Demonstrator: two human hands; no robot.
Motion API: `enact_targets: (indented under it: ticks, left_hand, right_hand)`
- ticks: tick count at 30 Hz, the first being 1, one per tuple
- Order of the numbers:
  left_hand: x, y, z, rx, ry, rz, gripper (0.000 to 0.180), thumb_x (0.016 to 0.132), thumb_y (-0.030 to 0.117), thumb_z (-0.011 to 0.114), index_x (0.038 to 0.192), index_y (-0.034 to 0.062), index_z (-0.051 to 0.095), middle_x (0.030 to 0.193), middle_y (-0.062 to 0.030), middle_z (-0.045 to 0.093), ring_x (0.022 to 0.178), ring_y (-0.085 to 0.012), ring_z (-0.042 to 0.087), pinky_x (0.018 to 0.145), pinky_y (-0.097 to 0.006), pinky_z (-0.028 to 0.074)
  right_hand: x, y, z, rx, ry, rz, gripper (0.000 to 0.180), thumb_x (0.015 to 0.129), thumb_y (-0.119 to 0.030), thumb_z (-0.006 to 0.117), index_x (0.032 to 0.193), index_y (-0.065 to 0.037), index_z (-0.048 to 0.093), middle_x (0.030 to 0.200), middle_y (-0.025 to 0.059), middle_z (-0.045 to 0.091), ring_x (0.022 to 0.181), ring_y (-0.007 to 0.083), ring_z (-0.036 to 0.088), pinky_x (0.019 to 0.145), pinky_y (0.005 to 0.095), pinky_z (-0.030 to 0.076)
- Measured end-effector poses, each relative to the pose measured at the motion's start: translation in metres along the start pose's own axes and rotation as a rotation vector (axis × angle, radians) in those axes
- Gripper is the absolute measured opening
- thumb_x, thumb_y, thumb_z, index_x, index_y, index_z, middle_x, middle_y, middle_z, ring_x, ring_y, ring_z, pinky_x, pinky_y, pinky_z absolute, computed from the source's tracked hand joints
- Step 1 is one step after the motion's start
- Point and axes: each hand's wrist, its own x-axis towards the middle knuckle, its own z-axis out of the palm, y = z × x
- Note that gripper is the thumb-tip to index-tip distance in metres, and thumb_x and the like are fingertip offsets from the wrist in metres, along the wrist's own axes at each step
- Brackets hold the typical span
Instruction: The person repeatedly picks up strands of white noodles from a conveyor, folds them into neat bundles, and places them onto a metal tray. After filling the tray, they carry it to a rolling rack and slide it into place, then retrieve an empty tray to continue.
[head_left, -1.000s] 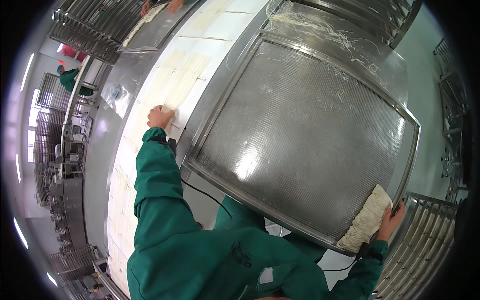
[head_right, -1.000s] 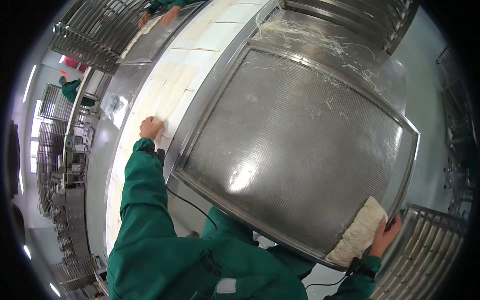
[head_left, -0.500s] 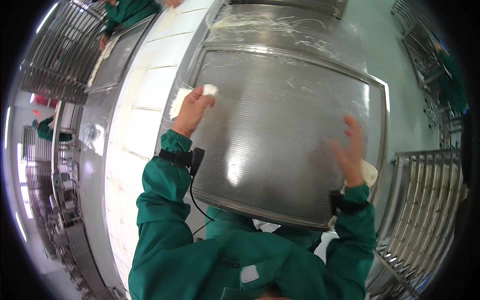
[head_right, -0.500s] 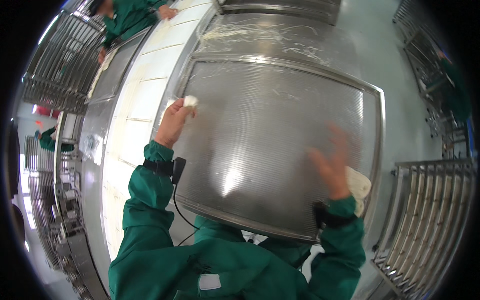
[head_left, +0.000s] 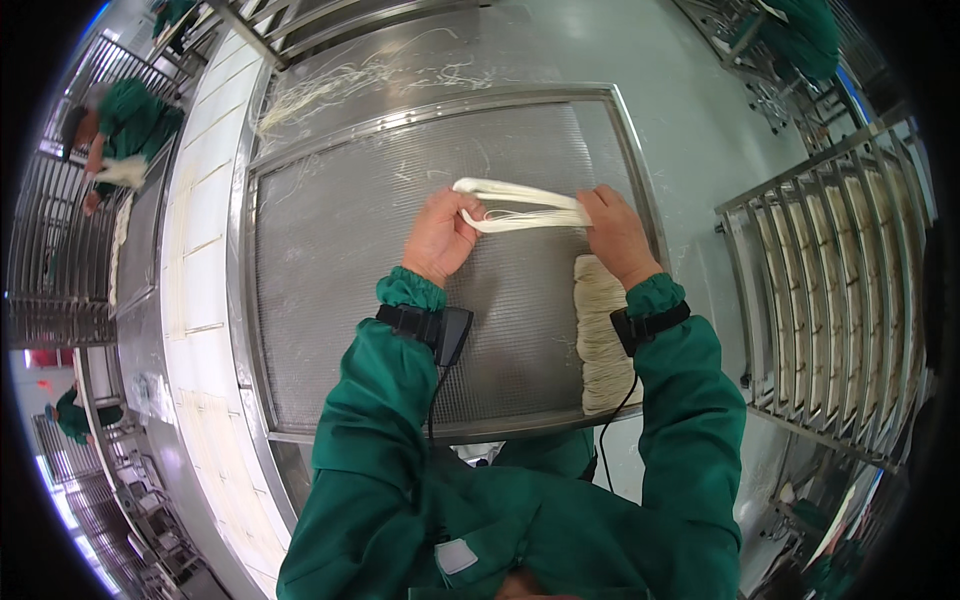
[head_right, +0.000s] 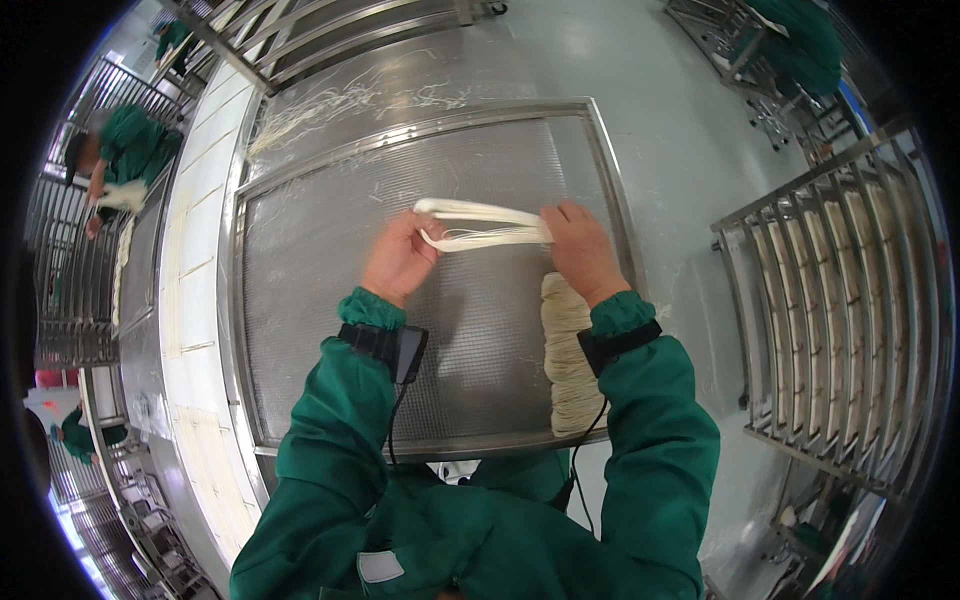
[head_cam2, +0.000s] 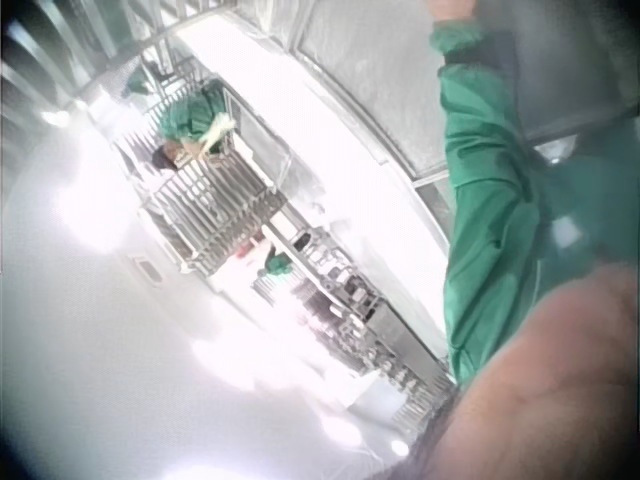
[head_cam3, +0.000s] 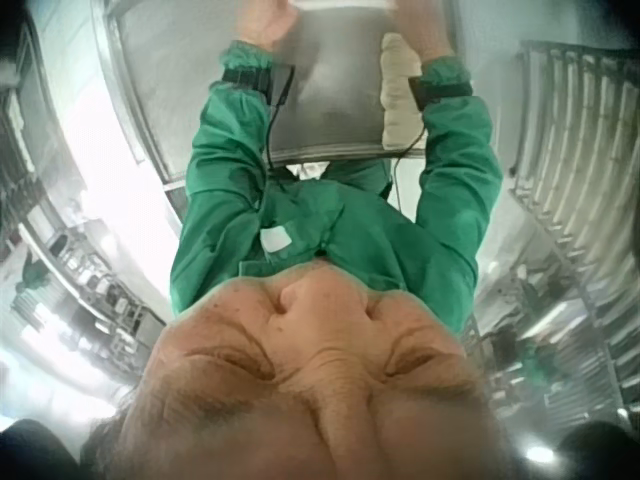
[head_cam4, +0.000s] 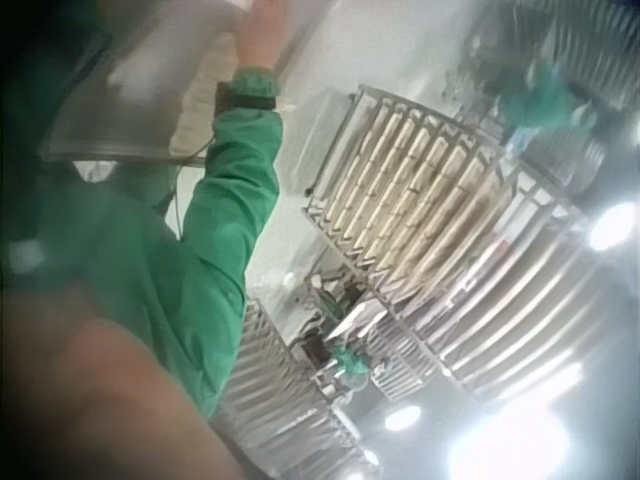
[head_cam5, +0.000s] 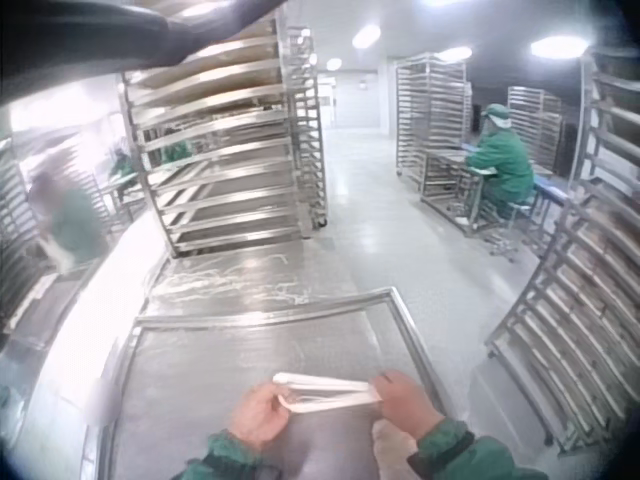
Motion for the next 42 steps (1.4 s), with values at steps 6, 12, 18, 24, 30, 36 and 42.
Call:
enact_targets:
  ticks: [6, 12, 18, 24, 30, 36, 42]
  left_hand:
    - [0.017, -0.033, 0.008, 0.571, 0.167, -0.077, 0.020, 0.085, 0.005, 0.060, 0.103, -0.0027, 0.063, 0.086, -0.0063, 0.065, 0.076, -0.0165, 0.061, 0.072, -0.029, 0.052]
    - [0.017, -0.048, 0.097, 0.855, -0.209, -0.120, 0.031, 0.089, 0.008, 0.060, 0.117, -0.0034, 0.066, 0.095, -0.0055, 0.069, 0.082, -0.0146, 0.064, 0.075, -0.028, 0.052]
    - [0.057, -0.087, 0.128, 0.937, -0.392, -0.443, 0.045, 0.091, 0.009, 0.059, 0.134, -0.0036, 0.062, 0.113, -0.0094, 0.071, 0.095, -0.0109, 0.064, 0.083, -0.027, 0.053]
    - [0.068, -0.131, 0.068, 1.654, -0.004, 0.942, 0.028, 0.091, 0.012, 0.063, 0.116, 0.0051, 0.073, 0.097, -0.0152, 0.071, 0.093, -0.0315, 0.067, 0.087, -0.044, 0.052]
    - [0.069, -0.139, 0.025, 1.762, -0.019, 1.033, 0.014, 0.077, 0.020, 0.067, 0.084, 0.0094, 0.070, 0.085, -0.0104, 0.064, 0.086, -0.0348, 0.061, 0.073, -0.050, 0.046]
    - [0.013, -0.123, -0.011, 1.588, 0.080, 0.722, 0.025, 0.091, 0.025, 0.065, 0.107, 0.0085, 0.073, 0.121, -0.0142, 0.060, 0.122, -0.0354, 0.050, 0.107, -0.050, 0.034]
    - [-0.179, 0.016, -0.140, 1.785, 0.182, 0.812, 0.022, 0.097, 0.022, 0.059, 0.105, 0.0053, 0.071, 0.117, -0.0152, 0.065, 0.114, -0.0345, 0.057, 0.102, -0.047, 0.043]
  right_hand:
    - [-0.032, 0.034, -0.003, -0.166, -0.050, 0.079, 0.024, 0.084, 0.003, 0.058, 0.106, -0.004, 0.064, 0.105, 0.0132, 0.060, 0.101, 0.0348, 0.059, 0.087, 0.0453, 0.048]
    - [-0.053, 0.047, -0.027, 0.183, 0.082, 0.204, 0.040, 0.081, 0.010, 0.057, 0.118, -0.003, 0.064, 0.121, 0.0146, 0.062, 0.108, 0.0372, 0.060, 0.089, 0.0418, 0.051]
    - [-0.065, 0.050, -0.049, 0.405, 0.192, 0.361, 0.029, 0.082, 0.008, 0.062, 0.109, -0.001, 0.066, 0.111, 0.0140, 0.065, 0.098, 0.0363, 0.063, 0.083, 0.0407, 0.053]
    - [-0.061, 0.057, -0.030, 0.102, 0.156, 0.044, 0.016, 0.082, 0.001, 0.063, 0.097, -0.004, 0.064, 0.106, 0.0102, 0.065, 0.103, 0.0345, 0.061, 0.088, 0.0460, 0.049]
    - [-0.055, 0.090, 0.002, -0.001, 0.116, -0.055, 0.009, 0.083, -0.002, 0.062, 0.091, -0.005, 0.062, 0.101, 0.0139, 0.066, 0.104, 0.0373, 0.061, 0.093, 0.0517, 0.046]
    - [-0.062, 0.077, 0.007, -0.356, -0.070, -0.035, 0.061, 0.101, -0.033, 0.053, 0.153, -0.006, 0.038, 0.163, 0.0120, 0.034, 0.152, 0.0319, 0.026, 0.119, 0.0578, 0.018]
    - [-0.065, 0.117, 0.029, -0.429, -0.382, 0.106, 0.067, 0.105, -0.037, 0.047, 0.161, -0.004, 0.027, 0.170, 0.0095, 0.023, 0.157, 0.0298, 0.017, 0.122, 0.0605, 0.010]
